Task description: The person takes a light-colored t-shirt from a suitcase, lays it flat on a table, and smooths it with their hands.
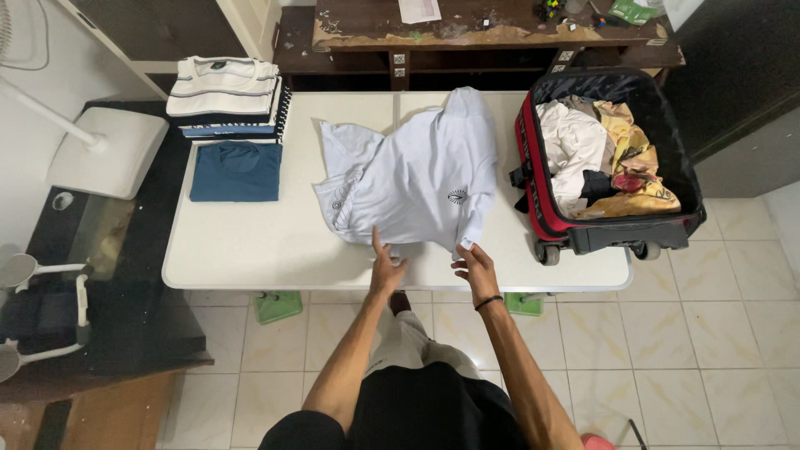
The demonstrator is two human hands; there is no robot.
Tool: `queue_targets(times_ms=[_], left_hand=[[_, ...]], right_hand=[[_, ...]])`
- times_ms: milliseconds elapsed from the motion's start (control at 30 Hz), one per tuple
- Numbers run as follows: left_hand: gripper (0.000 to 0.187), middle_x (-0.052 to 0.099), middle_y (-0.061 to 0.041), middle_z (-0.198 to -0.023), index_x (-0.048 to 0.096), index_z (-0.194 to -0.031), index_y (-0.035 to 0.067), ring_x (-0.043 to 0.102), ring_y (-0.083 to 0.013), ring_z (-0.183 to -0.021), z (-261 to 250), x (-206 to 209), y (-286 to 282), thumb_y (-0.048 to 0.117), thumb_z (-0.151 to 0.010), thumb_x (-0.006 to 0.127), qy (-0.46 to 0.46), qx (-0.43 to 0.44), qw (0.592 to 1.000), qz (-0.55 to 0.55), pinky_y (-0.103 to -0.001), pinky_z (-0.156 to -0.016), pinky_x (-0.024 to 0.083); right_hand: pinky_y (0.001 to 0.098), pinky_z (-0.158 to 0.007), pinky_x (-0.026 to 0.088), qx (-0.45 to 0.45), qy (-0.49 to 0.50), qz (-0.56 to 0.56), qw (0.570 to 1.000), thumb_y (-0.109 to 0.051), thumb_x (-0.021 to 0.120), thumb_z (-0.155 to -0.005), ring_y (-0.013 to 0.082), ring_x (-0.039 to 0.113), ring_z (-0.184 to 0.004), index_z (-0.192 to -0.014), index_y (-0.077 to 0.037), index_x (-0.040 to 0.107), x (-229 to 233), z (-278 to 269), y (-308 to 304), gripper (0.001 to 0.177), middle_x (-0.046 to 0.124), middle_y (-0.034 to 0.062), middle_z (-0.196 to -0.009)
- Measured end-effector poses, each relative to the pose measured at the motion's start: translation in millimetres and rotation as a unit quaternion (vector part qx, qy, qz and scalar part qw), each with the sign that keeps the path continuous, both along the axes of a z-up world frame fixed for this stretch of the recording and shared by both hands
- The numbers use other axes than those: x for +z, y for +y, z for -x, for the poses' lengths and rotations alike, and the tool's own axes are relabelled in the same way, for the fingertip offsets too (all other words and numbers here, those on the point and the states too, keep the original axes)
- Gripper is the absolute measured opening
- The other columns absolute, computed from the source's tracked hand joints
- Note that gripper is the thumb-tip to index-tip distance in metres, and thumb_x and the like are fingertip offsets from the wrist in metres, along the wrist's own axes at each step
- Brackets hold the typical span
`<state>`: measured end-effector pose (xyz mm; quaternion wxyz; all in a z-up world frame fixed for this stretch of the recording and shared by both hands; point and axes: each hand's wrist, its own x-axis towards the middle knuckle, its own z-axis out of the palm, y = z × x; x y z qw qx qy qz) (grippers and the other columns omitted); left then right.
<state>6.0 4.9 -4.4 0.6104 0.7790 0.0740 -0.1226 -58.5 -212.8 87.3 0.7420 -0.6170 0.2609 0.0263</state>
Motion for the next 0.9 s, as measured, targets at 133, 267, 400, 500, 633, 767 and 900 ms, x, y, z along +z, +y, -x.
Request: queue_targets(times_ms=[133,267,400,500,633,767,900], left_hand=[[0.121,0.044,-0.024,-0.155,-0.007,-0.162,0.026,0.064,-0.0374,-0.12,-19,-25,14,0.006,-0.08,0.08,-0.057,-0.02,0.998,0.004,-0.044,-0.095,0.058],[0.117,0.038,-0.033,-0.154,-0.001,-0.162,0.021,0.047,-0.0451,-0.136,-30,-34,22,0.004,-0.082,0.084,-0.153,-0.004,0.987,-0.042,-0.05,-0.108,0.042],[0.098,0.047,-0.026,-0.152,0.012,-0.161,0.018,0.05,-0.0412,-0.138,-26,-13,37,0.011,-0.087,0.076,-0.091,0.013,0.989,-0.118,-0.044,-0.114,0.041],[0.078,0.055,-0.022,-0.146,0.035,-0.154,0.014,0.053,-0.0397,-0.135,-23,16,47,0.011,-0.087,0.075,-0.119,0.075,0.981,-0.135,-0.043,-0.112,0.043],[0.044,0.068,-0.016,-0.131,0.058,-0.132,0.007,0.064,-0.0341,-0.123,-25,55,66,0.015,-0.092,0.074,-0.164,0.144,0.968,-0.127,-0.041,-0.105,0.049],[0.028,0.071,-0.015,-0.116,0.067,-0.116,0.003,0.067,-0.0315,-0.107,-21,93,77,0.012,-0.092,0.075,-0.243,0.174,0.944,-0.137,-0.041,-0.092,0.051],[0.021,0.069,-0.015,-0.111,0.065,-0.112,-0.001,0.066,-0.0305,-0.104,-10,138,78,0.003,-0.092,0.072,-0.339,0.193,0.916,-0.096,-0.041,-0.09,0.051]], right_hand=[[0.0379,-0.085,0.055,0.0,-0.084,0.008,0.996,-0.027,0.064,-0.099,0.021,0.069,-0.103,-0.11,-0.006,0.068,49,9,2,0.024,0.069,0.0058,-0.104],[0.0453,-0.096,0.055,-0.036,-0.146,-0.06,0.987,-0.031,0.052,-0.103,0.0278,0.064,-0.12,-0.133,-0.011,0.05,76,15,-3,0.035,0.058,0.0079,-0.128],[0.0537,-0.106,0.052,-0.063,-0.191,-0.098,0.975,-0.033,0.047,-0.107,0.0336,0.056,-0.133,-0.142,-0.01,0.037,76,12,-16,0.043,0.047,0.0138,-0.143],[0.0564,-0.109,0.049,-0.093,-0.227,-0.106,0.964,-0.033,0.049,-0.107,0.034,0.05,-0.135,-0.146,-0.011,0.033,68,8,-20,0.047,0.041,0.0145,-0.146],[0.0559,-0.109,0.048,-0.133,-0.244,-0.074,0.958,-0.035,0.048,-0.105,0.033,0.05,-0.133,-0.15,-0.014,0.026,75,9,-19,0.053,0.039,0.0138,-0.149],[0.0578,-0.112,0.051,-0.145,-0.302,-0.047,0.941,-0.037,0.048,-0.109,0.0354,0.052,-0.13,-0.15,-0.008,0.025,93,13,-15,0.055,0.039,0.0182,-0.147],[0.0571,-0.115,0.049,-0.16,-0.372,-0.006,0.914,-0.037,0.045,-0.112,0.034,0.051,-0.136,-0.15,-0.008,0.023,115,18,-9,0.053,0.038,0.0185,-0.15]])
